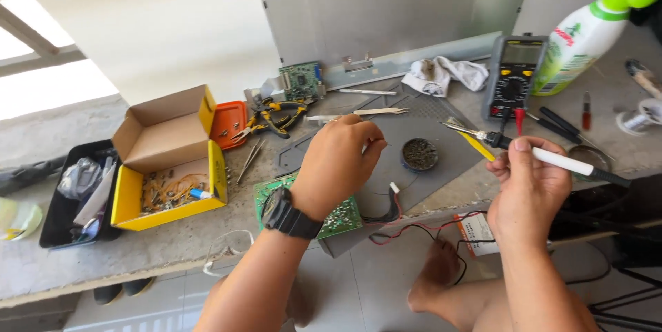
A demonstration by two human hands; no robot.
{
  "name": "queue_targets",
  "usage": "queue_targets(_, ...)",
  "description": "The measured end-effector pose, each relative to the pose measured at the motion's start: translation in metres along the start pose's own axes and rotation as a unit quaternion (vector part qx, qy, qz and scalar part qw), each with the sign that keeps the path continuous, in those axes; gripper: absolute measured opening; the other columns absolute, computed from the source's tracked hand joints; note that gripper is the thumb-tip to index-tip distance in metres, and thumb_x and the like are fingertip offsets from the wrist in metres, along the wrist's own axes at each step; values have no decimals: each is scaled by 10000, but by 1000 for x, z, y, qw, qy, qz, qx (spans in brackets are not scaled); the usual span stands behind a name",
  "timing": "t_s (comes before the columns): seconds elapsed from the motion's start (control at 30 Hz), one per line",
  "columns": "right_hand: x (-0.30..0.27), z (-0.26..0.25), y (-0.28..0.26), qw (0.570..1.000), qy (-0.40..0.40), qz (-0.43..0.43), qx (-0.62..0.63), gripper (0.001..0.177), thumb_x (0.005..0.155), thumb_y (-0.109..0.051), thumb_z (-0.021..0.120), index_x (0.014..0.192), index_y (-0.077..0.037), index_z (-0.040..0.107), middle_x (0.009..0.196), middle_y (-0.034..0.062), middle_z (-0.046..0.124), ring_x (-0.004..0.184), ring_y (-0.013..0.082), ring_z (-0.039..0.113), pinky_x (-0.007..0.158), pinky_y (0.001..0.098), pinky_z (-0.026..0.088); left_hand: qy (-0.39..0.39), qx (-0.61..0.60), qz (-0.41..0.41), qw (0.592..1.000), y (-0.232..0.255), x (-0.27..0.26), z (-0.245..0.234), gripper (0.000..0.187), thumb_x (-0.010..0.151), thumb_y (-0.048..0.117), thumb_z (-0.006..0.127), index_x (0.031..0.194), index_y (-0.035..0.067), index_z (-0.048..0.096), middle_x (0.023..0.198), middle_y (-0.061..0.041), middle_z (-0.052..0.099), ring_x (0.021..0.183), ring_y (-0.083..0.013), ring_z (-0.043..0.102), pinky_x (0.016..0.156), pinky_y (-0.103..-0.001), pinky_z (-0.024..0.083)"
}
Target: The person uses a soldering iron to apply heat to a green circuit board, then uses tweezers to pick up and place small components onto the board. They continue soldering and adjusting components on the board.
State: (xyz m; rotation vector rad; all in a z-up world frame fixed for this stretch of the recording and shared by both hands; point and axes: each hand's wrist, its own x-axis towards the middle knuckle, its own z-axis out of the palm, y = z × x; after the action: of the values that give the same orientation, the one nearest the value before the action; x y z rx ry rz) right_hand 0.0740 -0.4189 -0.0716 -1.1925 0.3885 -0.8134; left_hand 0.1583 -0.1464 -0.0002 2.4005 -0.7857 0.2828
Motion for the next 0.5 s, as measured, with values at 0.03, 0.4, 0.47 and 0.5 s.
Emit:
queue_targets(0.03, 3, -4, -1, 1000, 4, -11, 4, 145, 1175, -243, 786, 1211, -192, 655, 1016, -19, 692, 791, 83, 664, 798, 265, 682, -22, 9, -13, 1000, 3, 9, 9, 168, 1052, 231, 752, 995, 137, 879, 953, -81, 792, 876, -365, 734, 784, -511, 563)
queue_targets(0.4, 21, -17, -7, 999, 33, -20, 29, 119, 1172, -206, 768, 1223, -155, 673, 957, 3, 688, 759, 68, 701, 768, 232, 697, -64, 86, 15, 994, 13, 39, 60, 183, 972, 186, 726, 944, 106, 888, 839, -118, 768, 757, -346, 734, 620, -479, 602)
queue_targets(0.47, 22, -16, -4, 998, 36, -41, 28, 125, 1208, -176, 771, 1275, -115, 684, 911, 30, 701, 762, 71, 750, 774, 229, 741, -66, 77, 17, 995, 13, 41, 62, 157, 972, 198, 824, 1021, 103, 939, 838, -126, 811, 749, -283, 778, 653, -399, 684)
queue_targets(0.5, 21, -15, -6, 998, 36, -37, 28, 123, 1205, -172, 769, 1270, -115, 682, 905, 30, 697, 756, 71, 745, 781, 228, 736, -73, 97, 14, 992, 12, 42, 65, 160, 967, 197, 826, 1033, 115, 946, 838, -118, 816, 749, -270, 781, 659, -384, 685)
